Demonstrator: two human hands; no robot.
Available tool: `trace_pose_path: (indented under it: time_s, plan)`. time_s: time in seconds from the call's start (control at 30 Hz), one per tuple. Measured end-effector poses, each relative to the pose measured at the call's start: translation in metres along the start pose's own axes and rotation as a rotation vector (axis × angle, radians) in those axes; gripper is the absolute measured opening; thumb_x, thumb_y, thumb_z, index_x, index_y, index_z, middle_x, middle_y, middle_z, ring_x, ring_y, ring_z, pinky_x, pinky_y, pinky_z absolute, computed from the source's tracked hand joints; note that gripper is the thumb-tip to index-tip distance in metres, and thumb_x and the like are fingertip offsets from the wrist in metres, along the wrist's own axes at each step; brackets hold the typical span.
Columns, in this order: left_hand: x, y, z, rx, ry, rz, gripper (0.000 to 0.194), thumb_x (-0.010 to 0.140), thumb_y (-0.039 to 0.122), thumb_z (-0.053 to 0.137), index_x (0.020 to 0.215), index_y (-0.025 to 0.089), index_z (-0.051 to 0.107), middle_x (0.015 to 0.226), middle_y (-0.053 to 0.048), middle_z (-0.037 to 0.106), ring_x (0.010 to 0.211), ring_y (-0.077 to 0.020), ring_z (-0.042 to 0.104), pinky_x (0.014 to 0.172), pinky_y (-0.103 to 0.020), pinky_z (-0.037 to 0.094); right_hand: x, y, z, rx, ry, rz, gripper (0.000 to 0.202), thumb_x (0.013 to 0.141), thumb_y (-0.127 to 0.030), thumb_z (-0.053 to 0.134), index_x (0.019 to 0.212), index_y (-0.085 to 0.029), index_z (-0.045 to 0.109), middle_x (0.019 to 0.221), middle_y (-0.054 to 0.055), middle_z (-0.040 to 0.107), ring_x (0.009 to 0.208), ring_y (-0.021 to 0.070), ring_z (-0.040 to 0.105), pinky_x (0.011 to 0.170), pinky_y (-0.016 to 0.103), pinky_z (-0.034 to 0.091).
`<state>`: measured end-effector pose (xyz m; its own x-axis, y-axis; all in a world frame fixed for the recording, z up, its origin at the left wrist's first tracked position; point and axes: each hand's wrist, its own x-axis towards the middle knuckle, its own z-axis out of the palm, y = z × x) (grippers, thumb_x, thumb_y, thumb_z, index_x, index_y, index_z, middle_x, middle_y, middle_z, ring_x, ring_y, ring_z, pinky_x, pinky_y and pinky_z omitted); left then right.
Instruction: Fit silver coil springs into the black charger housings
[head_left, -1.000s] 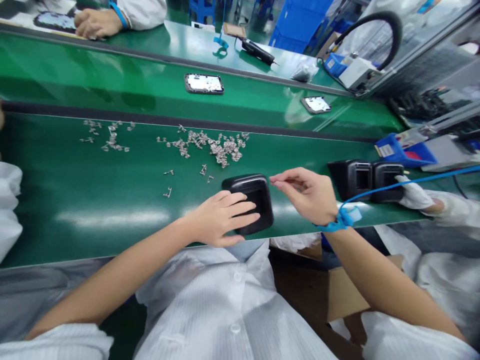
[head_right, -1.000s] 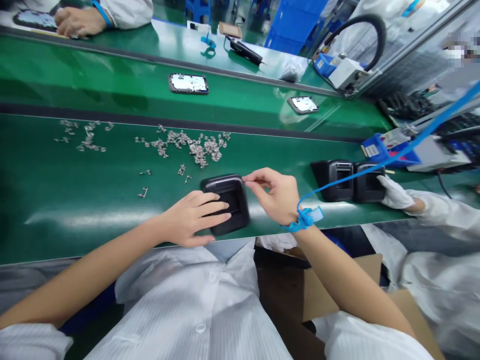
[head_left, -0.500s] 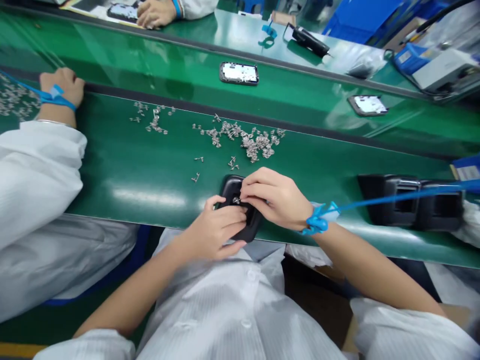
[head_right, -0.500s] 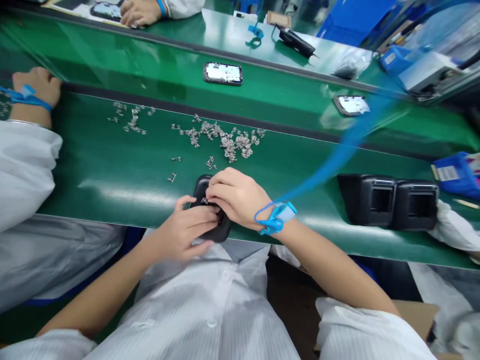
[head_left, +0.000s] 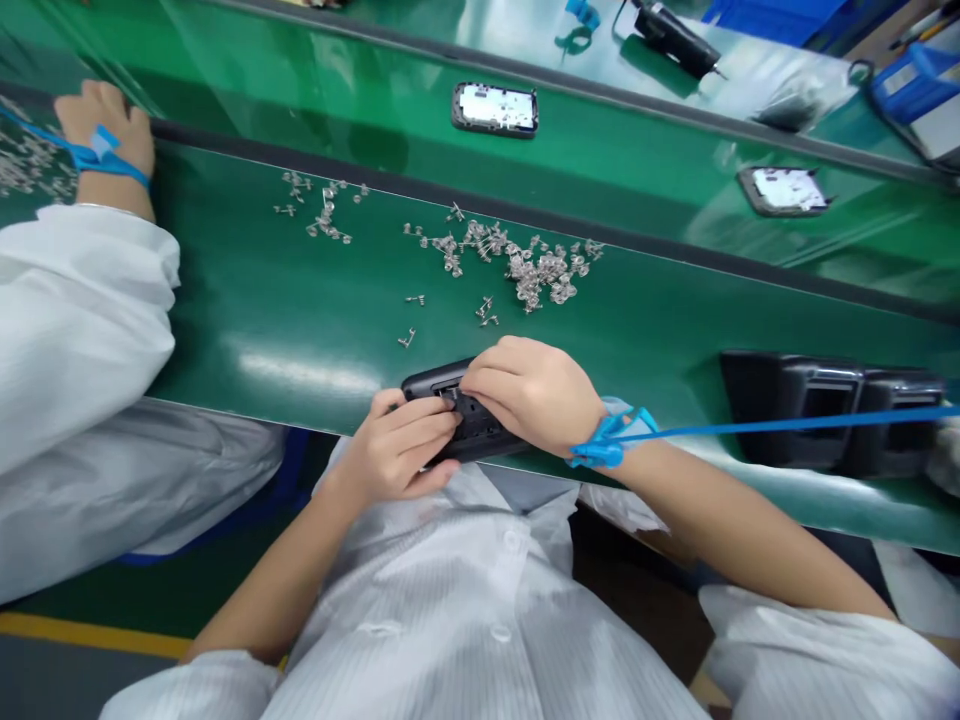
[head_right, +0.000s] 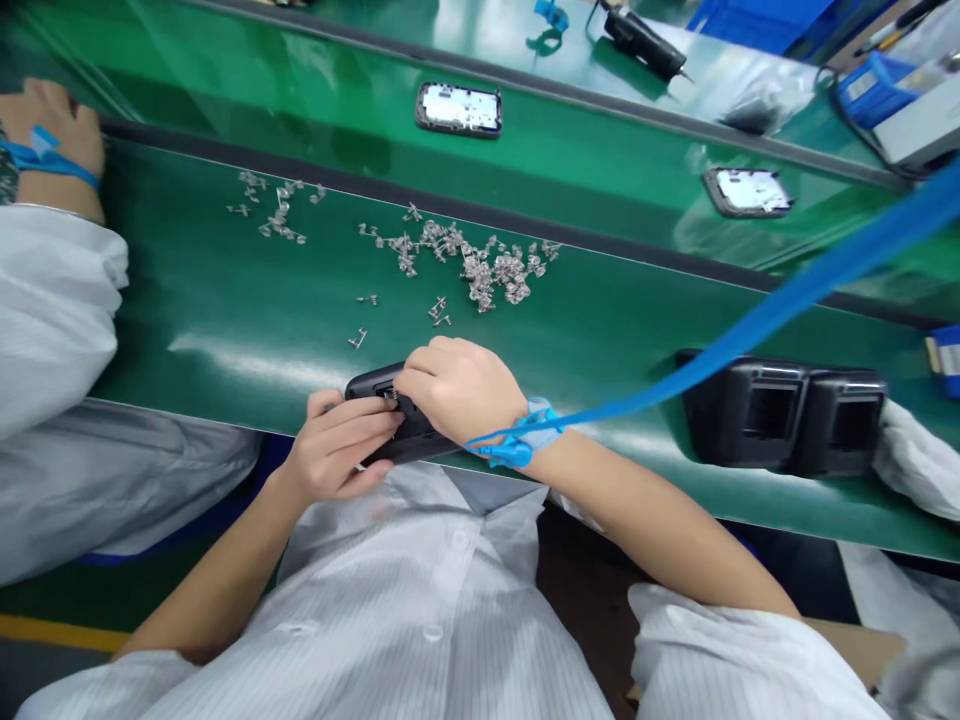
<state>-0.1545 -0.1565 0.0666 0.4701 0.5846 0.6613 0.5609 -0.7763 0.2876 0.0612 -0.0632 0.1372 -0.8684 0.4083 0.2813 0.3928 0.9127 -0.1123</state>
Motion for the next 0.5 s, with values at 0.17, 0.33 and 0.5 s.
trace_pose_path:
  time_s: [0.17,0.33,0.5]
  plan:
    - [0.005,0.000,0.000,0.017,0.056,-0.017,0.015,0.093,0.030,0.061,0.094,0.020,0.073,0.103,-0.002,0.081,0.110,-0.0243,0.073,0.084,-0.041,0.039,0.004,-0.001,0.006,-0.083,0.058,-0.010,0.031,0.101,-0.015,0.047,0.086,-0.017,0.074,0.089,0.006,0.070,0.075,0.0192,0.053,0.068,0.033,0.041]
    - [0.010,0.000,0.000,0.009,0.026,-0.028,0.015,0.094,0.029,0.062,0.087,0.021,0.072,0.104,-0.002,0.080,0.113,-0.0247,0.073,0.085,-0.040,0.040,0.004,-0.003,0.007,-0.079,0.077,0.001,0.031,0.099,-0.014,0.049,0.081,-0.017,0.073,0.088,0.007,0.070,0.075,0.0197,0.053,0.068,0.034,0.042]
    - [0.012,0.000,0.000,0.039,0.028,-0.029,0.021,0.096,0.033,0.060,0.083,0.020,0.071,0.106,-0.002,0.080,0.109,-0.0236,0.074,0.085,-0.042,0.038,-0.001,-0.002,0.008,0.098,0.147,-0.006,0.023,0.098,-0.011,0.054,0.094,-0.017,0.076,0.087,0.003,0.076,0.080,0.0192,0.060,0.075,0.032,0.050]
